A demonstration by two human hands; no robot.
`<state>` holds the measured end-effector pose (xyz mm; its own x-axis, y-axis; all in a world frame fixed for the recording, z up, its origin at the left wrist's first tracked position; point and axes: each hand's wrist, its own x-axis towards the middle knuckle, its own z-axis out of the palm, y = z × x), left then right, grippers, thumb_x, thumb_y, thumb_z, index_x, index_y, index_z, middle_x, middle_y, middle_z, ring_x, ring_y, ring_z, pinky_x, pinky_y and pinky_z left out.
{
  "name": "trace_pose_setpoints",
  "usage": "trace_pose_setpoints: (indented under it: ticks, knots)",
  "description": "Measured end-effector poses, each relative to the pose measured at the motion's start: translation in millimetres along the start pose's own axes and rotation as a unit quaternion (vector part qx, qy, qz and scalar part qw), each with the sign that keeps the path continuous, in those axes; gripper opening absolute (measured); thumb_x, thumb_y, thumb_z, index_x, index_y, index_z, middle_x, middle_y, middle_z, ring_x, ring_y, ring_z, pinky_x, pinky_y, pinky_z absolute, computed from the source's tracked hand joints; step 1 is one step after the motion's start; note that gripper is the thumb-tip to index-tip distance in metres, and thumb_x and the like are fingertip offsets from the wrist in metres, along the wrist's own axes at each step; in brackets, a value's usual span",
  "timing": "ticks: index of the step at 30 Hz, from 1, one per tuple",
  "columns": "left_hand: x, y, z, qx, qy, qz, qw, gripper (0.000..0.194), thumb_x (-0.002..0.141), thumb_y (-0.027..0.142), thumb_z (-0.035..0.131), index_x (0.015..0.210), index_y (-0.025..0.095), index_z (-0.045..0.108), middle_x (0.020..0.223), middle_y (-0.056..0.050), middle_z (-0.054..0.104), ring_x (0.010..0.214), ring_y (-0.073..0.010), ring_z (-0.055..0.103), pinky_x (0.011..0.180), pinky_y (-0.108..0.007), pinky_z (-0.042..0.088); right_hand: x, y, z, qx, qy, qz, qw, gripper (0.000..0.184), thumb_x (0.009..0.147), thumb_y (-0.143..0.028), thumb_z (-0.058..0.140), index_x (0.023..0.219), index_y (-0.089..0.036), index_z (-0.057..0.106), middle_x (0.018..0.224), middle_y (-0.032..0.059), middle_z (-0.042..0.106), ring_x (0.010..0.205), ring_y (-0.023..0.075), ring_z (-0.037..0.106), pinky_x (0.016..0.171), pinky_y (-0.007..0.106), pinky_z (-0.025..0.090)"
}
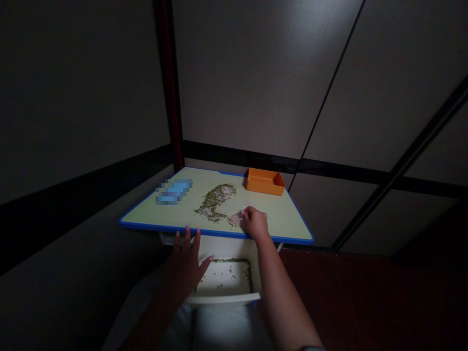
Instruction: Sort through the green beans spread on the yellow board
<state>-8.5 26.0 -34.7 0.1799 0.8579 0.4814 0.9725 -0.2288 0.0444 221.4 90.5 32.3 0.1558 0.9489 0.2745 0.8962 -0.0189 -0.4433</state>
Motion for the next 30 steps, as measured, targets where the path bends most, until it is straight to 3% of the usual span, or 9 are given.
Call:
trace_pose_setpoints:
  ticks: [12, 21, 30]
  knots:
    - [-1.0, -2.7, 4.9, -0.018, 0.026, 0.009, 0.999, 0.072, 0.079, 0.050, 0.054, 0.139, 0.011, 0.042, 0.149, -0.025, 0.036, 0.140, -0.0421, 0.029, 0.104, -0.056, 0.039, 1.5, -1.1, 0.6, -0.005, 0.010, -0.001, 1.000, 0.017, 0.093, -0.029, 0.050, 0.095, -0.023, 0.066, 0.093, 0.0035, 0.073, 0.085, 0.0160, 0.062, 0.075, 0.025, 0.032]
    - [-0.5, -1.6, 0.9, -0.007, 0.011, 0.006, 1.000, 0.071, 0.080, 0.050, 0.054, 0.138, 0.010, 0.043, 0.148, -0.024, 0.038, 0.139, -0.0430, 0.029, 0.104, -0.054, 0.039, 3.0, -5.7, 2.2, -0.016, 0.003, -0.012, 1.000, 0.019, 0.092, -0.027, 0.049, 0.098, -0.024, 0.067, 0.094, 0.0044, 0.072, 0.086, 0.0167, 0.062, 0.073, 0.025, 0.032]
    - [-2.3, -3.1, 5.4, -0.017, 0.021, 0.004, 1.000, 0.071, 0.081, 0.051, 0.052, 0.139, 0.012, 0.042, 0.150, -0.022, 0.037, 0.141, -0.0413, 0.027, 0.105, -0.053, 0.039, 0.9, -2.8, 3.3, 0.044, 0.003, -0.032, 0.999, 0.017, 0.092, -0.026, 0.051, 0.094, -0.025, 0.067, 0.090, 0.0008, 0.072, 0.084, 0.0144, 0.062, 0.071, 0.022, 0.034]
